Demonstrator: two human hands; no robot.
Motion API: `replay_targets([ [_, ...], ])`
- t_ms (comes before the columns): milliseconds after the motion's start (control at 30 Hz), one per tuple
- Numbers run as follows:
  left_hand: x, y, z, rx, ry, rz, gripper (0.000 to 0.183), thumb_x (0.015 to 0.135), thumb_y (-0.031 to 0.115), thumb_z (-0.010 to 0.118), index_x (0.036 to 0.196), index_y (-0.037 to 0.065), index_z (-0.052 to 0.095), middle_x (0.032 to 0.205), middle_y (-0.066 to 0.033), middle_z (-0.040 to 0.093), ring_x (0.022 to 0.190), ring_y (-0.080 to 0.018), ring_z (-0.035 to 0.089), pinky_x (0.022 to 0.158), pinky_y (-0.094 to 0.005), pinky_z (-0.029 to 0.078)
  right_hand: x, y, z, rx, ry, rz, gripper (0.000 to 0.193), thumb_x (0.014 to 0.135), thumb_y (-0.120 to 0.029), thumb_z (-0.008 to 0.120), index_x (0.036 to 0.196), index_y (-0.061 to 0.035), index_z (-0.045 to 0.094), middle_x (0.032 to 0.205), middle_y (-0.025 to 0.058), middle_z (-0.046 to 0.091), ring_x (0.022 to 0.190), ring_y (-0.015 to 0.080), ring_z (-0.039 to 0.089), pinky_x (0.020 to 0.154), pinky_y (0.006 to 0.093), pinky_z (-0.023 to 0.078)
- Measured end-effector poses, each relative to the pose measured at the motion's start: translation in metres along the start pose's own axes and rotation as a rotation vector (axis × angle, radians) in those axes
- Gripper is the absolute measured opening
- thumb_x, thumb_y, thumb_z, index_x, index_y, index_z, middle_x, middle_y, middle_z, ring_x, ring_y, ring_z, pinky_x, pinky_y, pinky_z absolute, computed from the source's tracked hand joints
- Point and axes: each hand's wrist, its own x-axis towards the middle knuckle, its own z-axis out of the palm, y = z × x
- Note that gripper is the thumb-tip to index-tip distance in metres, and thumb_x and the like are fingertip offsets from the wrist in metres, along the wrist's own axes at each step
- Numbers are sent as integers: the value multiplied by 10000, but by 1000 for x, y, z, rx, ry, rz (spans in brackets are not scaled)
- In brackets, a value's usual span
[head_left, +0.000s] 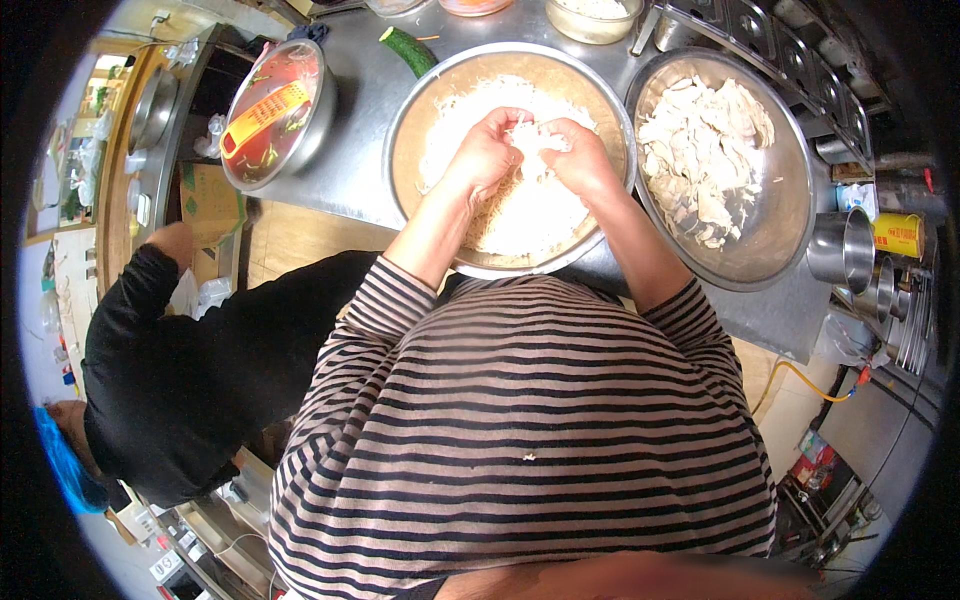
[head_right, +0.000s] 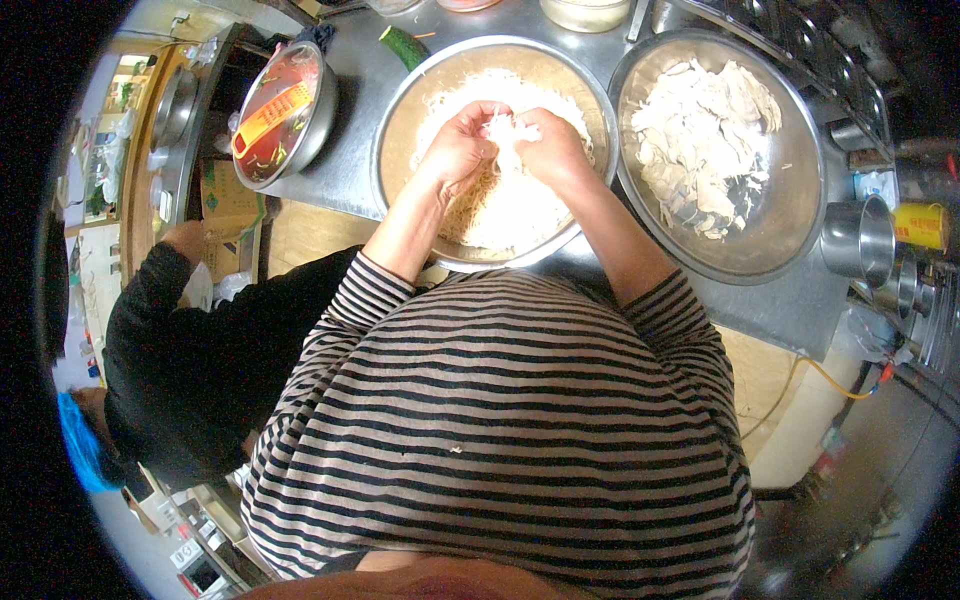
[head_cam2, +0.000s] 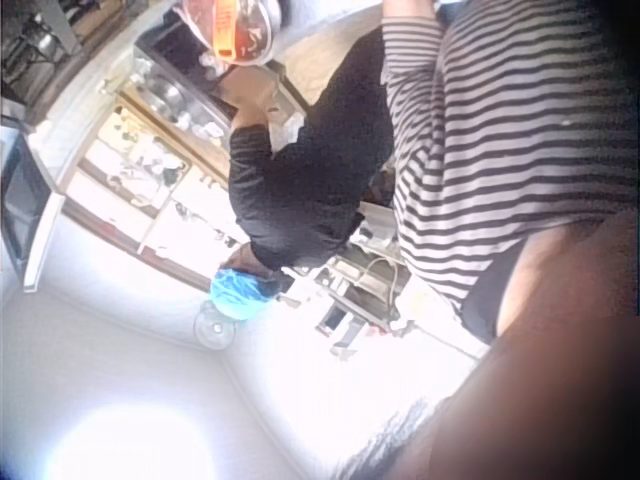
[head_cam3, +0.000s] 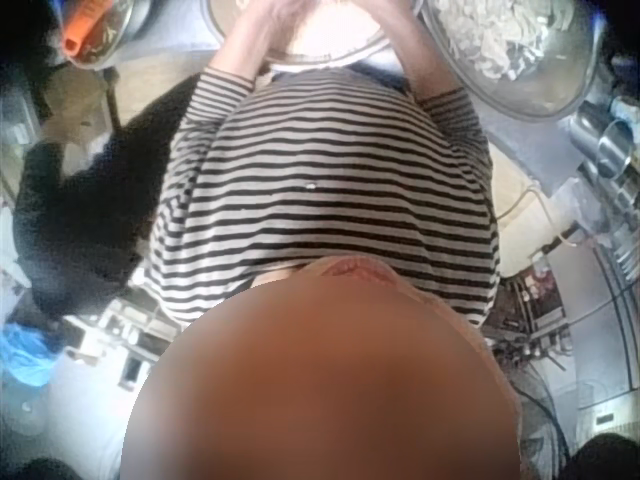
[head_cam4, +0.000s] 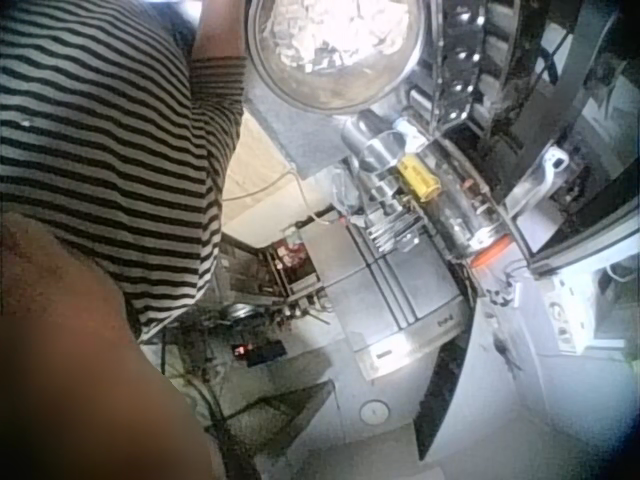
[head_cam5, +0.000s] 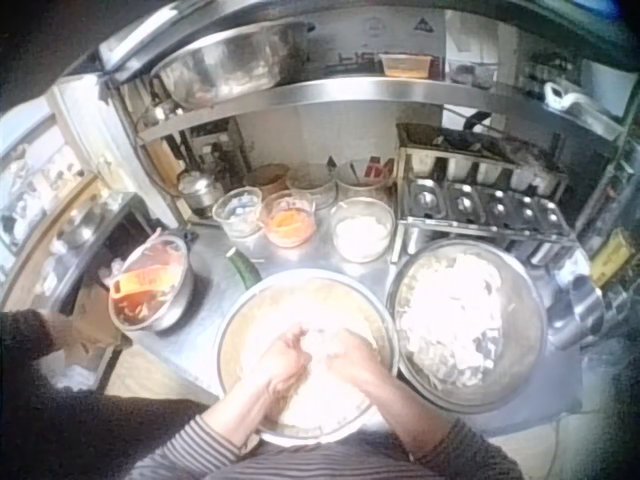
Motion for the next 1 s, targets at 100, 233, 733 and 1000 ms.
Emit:
replay_targets([
  [100,1,4,-7,151,46,54,371,726,-167,565,1045,23,575,967,-33,585,793,-111,575,705,-202,471,9,-2,-3,222,31,132,289,753,-54,622,1038,-19,589,946,143,632,873,222,610,777,319,477],
  [233,3,3,-13,55,-58,62,297,754,-53,648,1025,39,569,910,-15,588,761,-94,566,662,-203,473,11,2,-4,96,-72,-27,268,780,-83,603,1041,-23,592,964,132,628,876,221,602,769,323,472],
  [733,2,-8,-19,1,-29,84,195,708,-17,606,856,69,511,746,8,500,681,-75,471,561,-215,383,12,0,-1,211,-265,-24,222,781,15,564,999,-20,541,909,37,582,822,119,547,751,239,435],
  [1000,1,-14,-26,265,54,162,252,728,-49,569,938,88,598,825,-35,599,744,-117,560,631,-250,462,19,1,6,161,-146,40,243,774,8,612,1006,-40,553,887,58,582,741,122,545,646,237,444],
])
